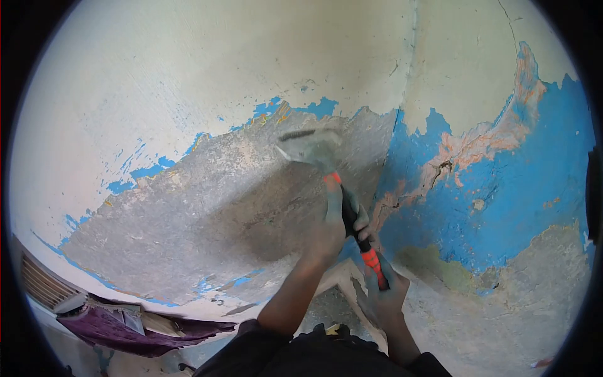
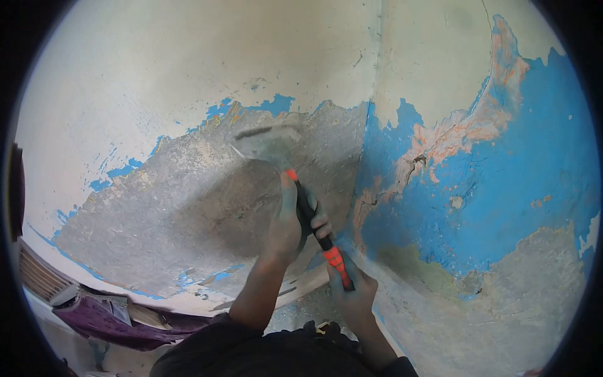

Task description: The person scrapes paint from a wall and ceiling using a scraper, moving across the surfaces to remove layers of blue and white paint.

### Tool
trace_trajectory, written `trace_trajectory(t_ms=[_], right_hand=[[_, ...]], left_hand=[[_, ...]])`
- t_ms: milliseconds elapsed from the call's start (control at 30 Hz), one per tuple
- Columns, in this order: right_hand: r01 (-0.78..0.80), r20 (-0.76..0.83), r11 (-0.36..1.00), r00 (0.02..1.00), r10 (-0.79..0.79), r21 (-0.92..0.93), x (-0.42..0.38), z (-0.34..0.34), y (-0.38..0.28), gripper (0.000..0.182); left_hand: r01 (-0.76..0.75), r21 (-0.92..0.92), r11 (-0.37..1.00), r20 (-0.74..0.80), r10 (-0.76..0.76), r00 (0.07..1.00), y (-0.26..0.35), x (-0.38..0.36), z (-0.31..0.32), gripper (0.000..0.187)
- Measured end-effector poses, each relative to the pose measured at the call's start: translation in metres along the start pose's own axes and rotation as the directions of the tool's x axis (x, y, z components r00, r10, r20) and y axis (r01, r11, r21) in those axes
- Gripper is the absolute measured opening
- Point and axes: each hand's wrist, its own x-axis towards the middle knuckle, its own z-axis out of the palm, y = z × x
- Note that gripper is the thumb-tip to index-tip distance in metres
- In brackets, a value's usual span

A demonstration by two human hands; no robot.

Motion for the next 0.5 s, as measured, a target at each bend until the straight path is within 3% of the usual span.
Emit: trace_trajectory(t_ms=[133,333,433,500], right_hand=[[-0.014,0.042,0.997,0.999,0.017,-0.081,0.014,-0.003,-0.005,0.04],[0.077,-0.018,0.994,0.997,-0.076,0.076,0.001,0.008,-0.002,0.038],[0.029,-0.005,0.999,1.0,-0.029,0.021,0.006,-0.001,-0.019,0.038],[0.06,-0.016,0.995,0.998,-0.059,0.079,-0.004,0.002,-0.009,0.04]], left_hand=[[-0.019,0.045,0.999,-0.019,0.02,1.0,0.019,0.004,0.014,0.062],[-0.001,0.0,1.0,0.05,0.001,0.999,0.009,0.0,-0.005,0.063],[-0.027,-0.01,1.0,0.016,0.028,0.999,0.021,-0.001,0.005,0.06],[-0.023,-0.044,0.999,-0.008,0.022,1.0,0.009,-0.007,-0.001,0.059]])
